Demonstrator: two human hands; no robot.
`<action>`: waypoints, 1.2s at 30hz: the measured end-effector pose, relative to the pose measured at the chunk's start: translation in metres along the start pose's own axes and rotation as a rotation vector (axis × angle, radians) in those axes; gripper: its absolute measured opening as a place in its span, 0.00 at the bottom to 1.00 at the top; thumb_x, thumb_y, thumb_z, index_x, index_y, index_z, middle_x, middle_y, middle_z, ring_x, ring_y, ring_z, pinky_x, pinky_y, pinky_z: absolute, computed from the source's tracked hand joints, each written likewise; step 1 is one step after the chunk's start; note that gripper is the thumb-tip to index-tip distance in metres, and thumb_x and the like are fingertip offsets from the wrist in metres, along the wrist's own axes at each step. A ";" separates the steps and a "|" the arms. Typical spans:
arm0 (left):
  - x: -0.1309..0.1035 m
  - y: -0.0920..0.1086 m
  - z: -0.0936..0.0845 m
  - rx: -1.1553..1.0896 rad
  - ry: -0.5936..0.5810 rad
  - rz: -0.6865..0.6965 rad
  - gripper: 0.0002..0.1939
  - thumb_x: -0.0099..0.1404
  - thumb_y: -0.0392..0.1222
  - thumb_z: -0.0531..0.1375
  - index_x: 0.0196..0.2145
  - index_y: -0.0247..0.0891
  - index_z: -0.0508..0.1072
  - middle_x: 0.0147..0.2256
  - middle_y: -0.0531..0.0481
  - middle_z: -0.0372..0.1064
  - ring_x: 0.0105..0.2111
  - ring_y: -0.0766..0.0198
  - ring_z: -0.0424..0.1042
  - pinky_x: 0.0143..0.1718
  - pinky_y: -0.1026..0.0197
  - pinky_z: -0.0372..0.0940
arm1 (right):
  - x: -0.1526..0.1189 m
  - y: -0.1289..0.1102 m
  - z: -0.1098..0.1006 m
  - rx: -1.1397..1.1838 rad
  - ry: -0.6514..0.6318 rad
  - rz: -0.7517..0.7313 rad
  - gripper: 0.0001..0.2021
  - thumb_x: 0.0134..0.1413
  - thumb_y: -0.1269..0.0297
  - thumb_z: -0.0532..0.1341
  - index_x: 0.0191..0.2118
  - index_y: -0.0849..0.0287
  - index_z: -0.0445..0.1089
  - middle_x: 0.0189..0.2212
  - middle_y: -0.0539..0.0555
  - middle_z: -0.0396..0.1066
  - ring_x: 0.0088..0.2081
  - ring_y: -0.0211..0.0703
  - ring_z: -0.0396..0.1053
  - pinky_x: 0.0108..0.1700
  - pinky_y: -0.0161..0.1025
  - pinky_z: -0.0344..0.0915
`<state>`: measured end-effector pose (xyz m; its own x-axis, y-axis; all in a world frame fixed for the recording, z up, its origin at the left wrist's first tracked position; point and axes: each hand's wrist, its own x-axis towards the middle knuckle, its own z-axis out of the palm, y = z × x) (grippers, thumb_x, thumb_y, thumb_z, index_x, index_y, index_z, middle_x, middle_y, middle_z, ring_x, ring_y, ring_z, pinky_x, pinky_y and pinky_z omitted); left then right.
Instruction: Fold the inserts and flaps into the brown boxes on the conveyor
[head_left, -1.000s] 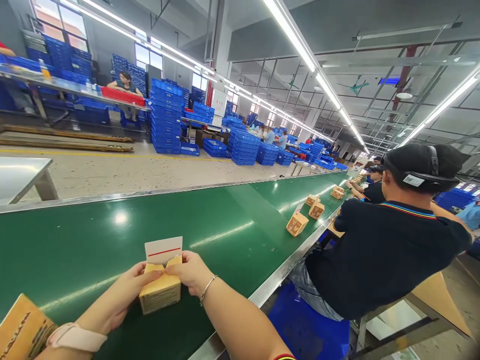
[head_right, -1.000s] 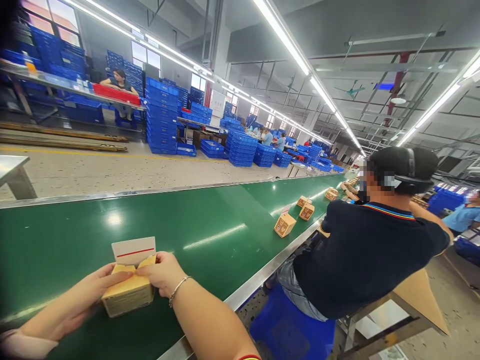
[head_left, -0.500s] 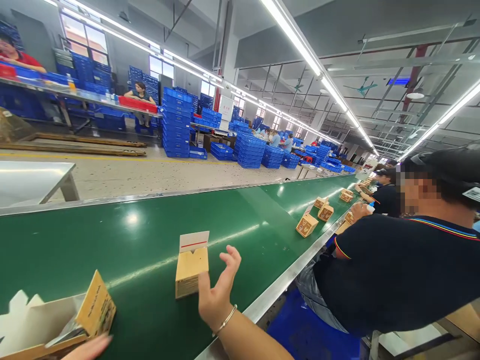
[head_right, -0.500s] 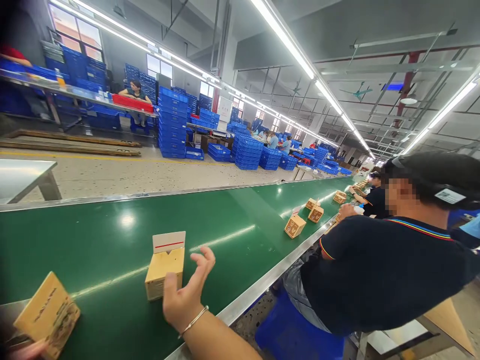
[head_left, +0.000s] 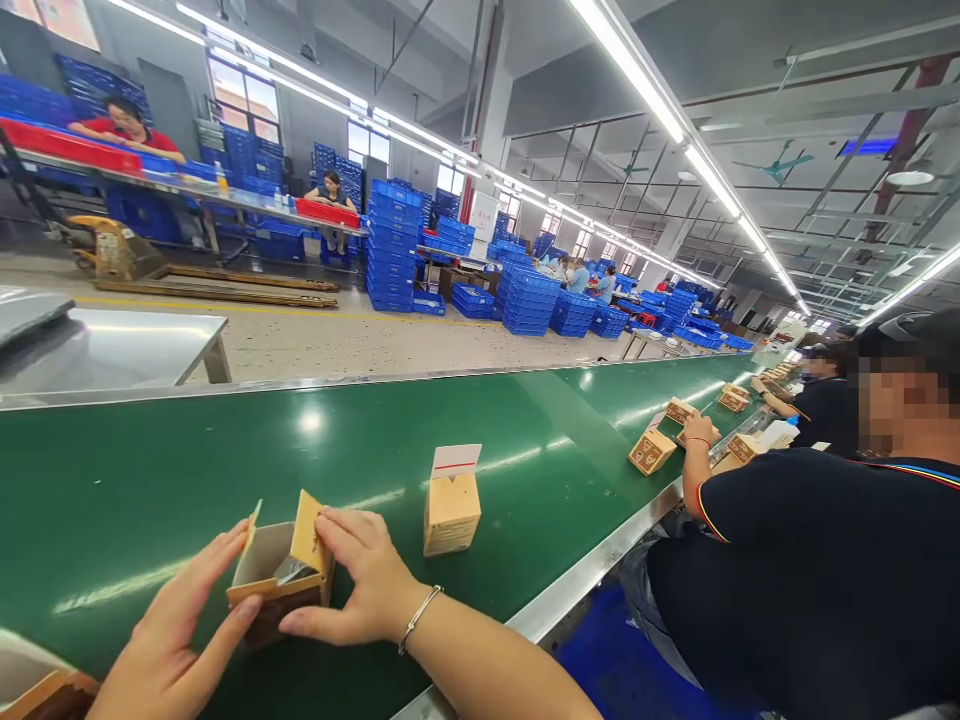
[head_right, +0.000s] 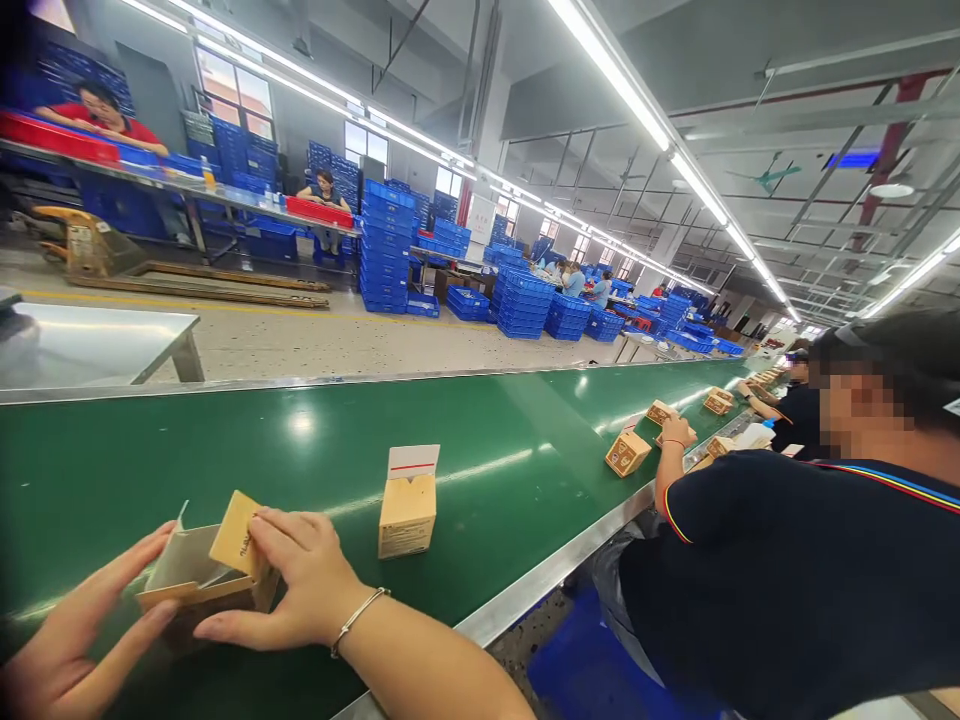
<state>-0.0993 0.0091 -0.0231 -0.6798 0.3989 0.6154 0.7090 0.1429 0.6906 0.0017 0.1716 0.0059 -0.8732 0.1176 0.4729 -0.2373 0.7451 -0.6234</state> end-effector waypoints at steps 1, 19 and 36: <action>0.003 0.003 0.002 -0.005 -0.029 0.011 0.20 0.66 0.61 0.53 0.55 0.66 0.63 0.56 0.62 0.64 0.57 0.45 0.64 0.60 0.34 0.60 | 0.003 0.001 -0.003 -0.016 0.007 0.004 0.43 0.36 0.48 0.74 0.61 0.53 0.62 0.60 0.57 0.63 0.60 0.50 0.61 0.63 0.47 0.56; 0.001 0.048 0.070 -0.077 0.081 0.010 0.27 0.70 0.51 0.52 0.61 0.40 0.51 0.60 0.33 0.54 0.58 0.47 0.62 0.50 0.45 0.68 | -0.011 0.038 -0.013 0.368 0.384 0.115 0.41 0.49 0.54 0.64 0.65 0.60 0.48 0.59 0.66 0.59 0.49 0.49 0.68 0.51 0.47 0.68; -0.003 0.069 0.079 -0.073 -0.219 0.232 0.17 0.70 0.46 0.53 0.55 0.44 0.66 0.56 0.43 0.64 0.55 0.53 0.65 0.51 0.50 0.66 | -0.040 0.046 -0.076 0.257 0.452 0.063 0.30 0.58 0.35 0.50 0.43 0.54 0.77 0.40 0.59 0.76 0.44 0.52 0.70 0.48 0.51 0.67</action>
<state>-0.0338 0.0891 -0.0072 -0.4398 0.5999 0.6684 0.8194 -0.0366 0.5720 0.0582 0.2514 0.0053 -0.6319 0.4707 0.6158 -0.3364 0.5493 -0.7650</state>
